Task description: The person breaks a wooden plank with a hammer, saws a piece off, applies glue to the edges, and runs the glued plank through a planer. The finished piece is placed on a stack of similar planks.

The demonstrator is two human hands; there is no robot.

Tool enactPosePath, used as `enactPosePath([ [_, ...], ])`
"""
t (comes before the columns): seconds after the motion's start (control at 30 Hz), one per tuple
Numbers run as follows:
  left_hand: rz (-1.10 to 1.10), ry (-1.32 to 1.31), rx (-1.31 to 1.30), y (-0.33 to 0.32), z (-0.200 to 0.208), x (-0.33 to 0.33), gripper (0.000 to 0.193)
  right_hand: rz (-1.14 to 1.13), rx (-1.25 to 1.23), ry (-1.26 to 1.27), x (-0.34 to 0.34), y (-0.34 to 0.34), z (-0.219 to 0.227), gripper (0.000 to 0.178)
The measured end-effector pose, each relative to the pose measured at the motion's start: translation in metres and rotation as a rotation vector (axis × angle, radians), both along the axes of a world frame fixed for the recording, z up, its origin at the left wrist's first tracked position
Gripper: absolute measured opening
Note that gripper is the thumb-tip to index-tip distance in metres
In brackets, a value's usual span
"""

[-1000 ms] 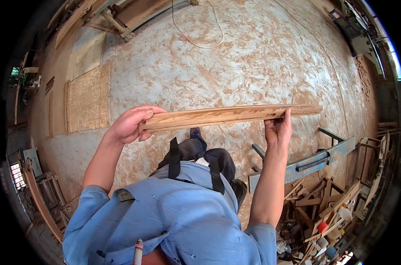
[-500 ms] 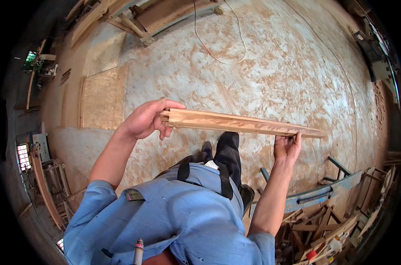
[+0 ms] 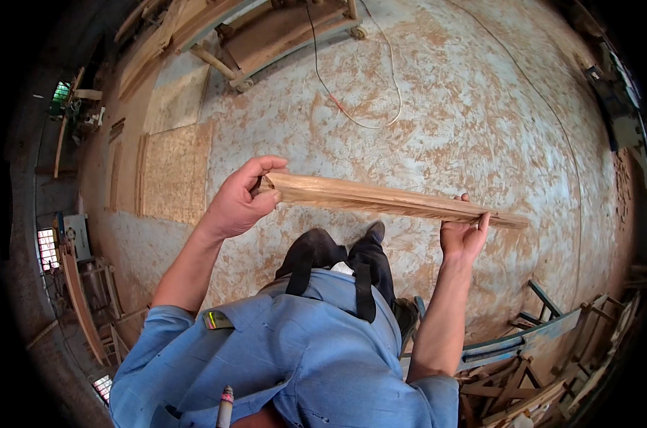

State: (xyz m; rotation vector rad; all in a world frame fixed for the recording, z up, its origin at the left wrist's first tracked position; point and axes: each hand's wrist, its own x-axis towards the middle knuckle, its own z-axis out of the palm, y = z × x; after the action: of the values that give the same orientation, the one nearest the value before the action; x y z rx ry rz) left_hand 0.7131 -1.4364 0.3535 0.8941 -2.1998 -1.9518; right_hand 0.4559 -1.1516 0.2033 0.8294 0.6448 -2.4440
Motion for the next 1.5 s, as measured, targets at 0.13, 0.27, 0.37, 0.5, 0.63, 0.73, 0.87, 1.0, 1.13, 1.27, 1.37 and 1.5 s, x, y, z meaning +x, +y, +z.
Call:
enactPosePath([
  [0.13,0.02,0.08,0.083,-0.018,-0.002,-0.016,0.048,0.032,0.092,-0.018,-0.015,-0.026,0.004,0.052],
  [0.27,-0.026,0.094,0.007,-0.056,-0.012,-0.028,0.048,0.021,0.122,-0.06,-0.026,-0.06,-0.004,0.054],
  [0.37,-0.051,0.113,0.01,-0.091,-0.012,-0.038,0.046,-0.004,0.098,-0.07,-0.027,-0.086,-0.007,0.056],
  [0.5,-0.113,0.151,-0.059,-0.144,-0.013,-0.044,0.043,-0.008,0.144,0.0,-0.021,-0.133,0.012,0.057],
  [0.63,-0.091,0.147,0.0,-0.192,-0.019,-0.038,0.042,0.009,0.19,0.052,-0.013,-0.174,0.027,0.056],
  [0.73,-0.069,0.157,-0.007,-0.22,-0.027,-0.037,0.042,0.014,0.184,0.052,-0.012,-0.197,0.035,0.055],
  [0.87,-0.029,0.144,0.001,-0.242,-0.029,-0.039,0.04,0.019,0.125,0.065,-0.013,-0.211,0.04,0.052],
  [1.0,0.055,0.092,0.007,-0.261,-0.036,-0.04,0.036,0.024,0.159,0.089,-0.01,-0.235,0.057,0.047],
  [1.13,0.092,0.056,0.018,-0.278,-0.046,-0.041,0.031,0.08,0.146,0.148,-0.014,-0.244,0.06,0.04],
  [1.27,0.124,0.043,0.063,-0.29,-0.051,-0.038,0.028,0.126,0.154,0.183,-0.018,-0.252,0.061,0.036],
  [1.37,0.143,0.05,0.084,-0.301,-0.059,-0.033,0.025,0.196,0.132,0.226,-0.022,-0.26,0.059,0.034],
  [1.5,0.178,0.051,0.074,-0.311,-0.07,-0.027,0.022,0.205,0.126,0.229,-0.026,-0.281,0.061,0.033],
])
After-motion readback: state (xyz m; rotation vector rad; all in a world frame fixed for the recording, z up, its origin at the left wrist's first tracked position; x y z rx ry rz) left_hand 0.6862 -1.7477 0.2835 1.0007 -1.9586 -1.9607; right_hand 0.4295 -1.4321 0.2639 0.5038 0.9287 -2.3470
